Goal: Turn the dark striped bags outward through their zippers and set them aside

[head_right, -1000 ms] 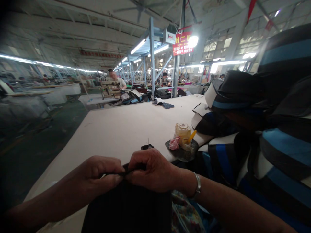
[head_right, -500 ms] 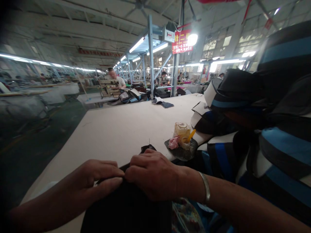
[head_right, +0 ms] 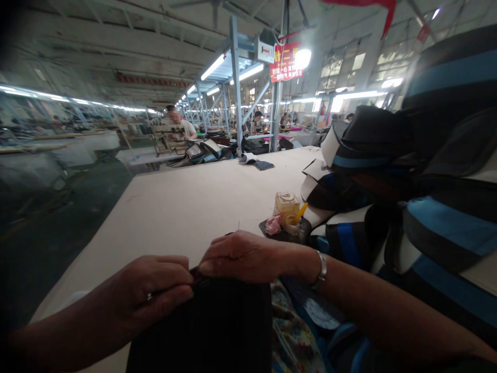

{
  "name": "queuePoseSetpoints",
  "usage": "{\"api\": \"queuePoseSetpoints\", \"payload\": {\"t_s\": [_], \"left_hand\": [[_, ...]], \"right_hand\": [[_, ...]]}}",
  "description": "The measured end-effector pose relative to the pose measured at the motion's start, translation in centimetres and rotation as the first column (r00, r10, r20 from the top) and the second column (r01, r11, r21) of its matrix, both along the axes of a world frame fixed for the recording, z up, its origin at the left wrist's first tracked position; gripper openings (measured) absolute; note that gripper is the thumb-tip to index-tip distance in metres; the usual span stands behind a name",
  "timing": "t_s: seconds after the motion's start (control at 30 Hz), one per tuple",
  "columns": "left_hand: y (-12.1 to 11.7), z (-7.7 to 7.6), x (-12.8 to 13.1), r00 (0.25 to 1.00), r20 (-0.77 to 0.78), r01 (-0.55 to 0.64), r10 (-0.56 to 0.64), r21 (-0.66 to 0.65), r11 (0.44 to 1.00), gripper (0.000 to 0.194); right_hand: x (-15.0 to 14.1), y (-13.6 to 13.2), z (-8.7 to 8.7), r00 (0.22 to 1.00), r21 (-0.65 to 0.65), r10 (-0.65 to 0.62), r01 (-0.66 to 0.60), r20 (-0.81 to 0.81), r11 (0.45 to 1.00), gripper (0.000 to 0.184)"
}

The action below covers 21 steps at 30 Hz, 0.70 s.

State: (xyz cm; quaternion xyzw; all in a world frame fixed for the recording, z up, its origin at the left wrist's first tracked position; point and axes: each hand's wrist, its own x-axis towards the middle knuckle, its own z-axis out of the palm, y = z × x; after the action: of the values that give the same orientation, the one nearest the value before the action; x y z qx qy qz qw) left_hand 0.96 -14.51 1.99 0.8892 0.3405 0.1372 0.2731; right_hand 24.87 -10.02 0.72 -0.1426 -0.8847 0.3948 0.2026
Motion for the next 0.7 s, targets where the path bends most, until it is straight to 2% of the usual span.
{"api": "queuePoseSetpoints", "payload": {"t_s": [0.07, 0.13, 0.17, 0.23, 0.27, 0.33, 0.4, 0.47, 0.57, 0.7], "left_hand": [[0.1, -0.5, -0.1, 1.000, -0.003, 0.001, -0.001, 0.045, 0.999, 0.034], [0.4, -0.9, -0.3, 1.000, -0.006, -0.019, 0.019, 0.056, 0.998, 0.033], [0.6, -0.9, -0.5, 0.999, -0.009, -0.031, 0.031, 0.020, 0.999, 0.033], [1.1, -0.6, -0.9, 0.999, -0.009, -0.048, 0.048, -0.143, 0.989, 0.037], [1.4, -0.3, -1.2, 0.999, 0.001, -0.050, 0.052, -0.237, 0.970, 0.041], [2.1, 0.4, -1.7, 0.998, 0.048, -0.029, 0.049, -0.357, 0.934, 0.048], [2.8, 0.9, -2.1, 0.995, 0.083, -0.014, 0.048, -0.369, 0.929, 0.051], [3.3, 1.2, -2.5, 0.996, 0.082, 0.002, 0.030, -0.362, 0.932, 0.049], [4.0, 1.1, -2.8, 0.996, 0.073, 0.071, -0.046, -0.398, 0.915, 0.046], [4.3, 0.4, -2.8, 0.985, 0.106, 0.170, -0.138, -0.426, 0.889, 0.043]], "right_hand": [[-0.2, 0.5, -0.3, 0.996, 0.031, 0.087, -0.088, 0.023, 0.996, 0.026], [-0.4, 0.5, -1.2, 0.998, 0.120, 0.062, -0.060, -0.009, 0.991, 0.024], [-0.4, 0.4, -1.6, 0.999, 0.160, 0.030, -0.025, -0.029, 0.987, 0.023], [-0.2, 0.2, -2.2, 0.999, 0.167, -0.002, 0.011, -0.054, 0.986, 0.021], [-0.1, 0.1, -2.2, 0.998, 0.124, -0.005, 0.012, -0.060, 0.992, 0.022], [0.1, 0.0, -1.9, 0.998, -0.044, -0.014, 0.012, -0.059, 0.999, 0.029], [0.2, 0.0, -1.2, 0.999, -0.231, -0.048, 0.041, -0.025, 0.972, 0.040], [0.1, 0.0, -0.4, 0.996, -0.336, -0.085, 0.089, 0.026, 0.938, 0.048], [-0.4, 0.1, 0.2, 0.994, -0.352, -0.058, 0.085, 0.088, 0.932, 0.050], [-1.1, 0.5, -0.4, 0.995, -0.278, 0.019, 0.009, 0.097, 0.960, 0.049]]}}
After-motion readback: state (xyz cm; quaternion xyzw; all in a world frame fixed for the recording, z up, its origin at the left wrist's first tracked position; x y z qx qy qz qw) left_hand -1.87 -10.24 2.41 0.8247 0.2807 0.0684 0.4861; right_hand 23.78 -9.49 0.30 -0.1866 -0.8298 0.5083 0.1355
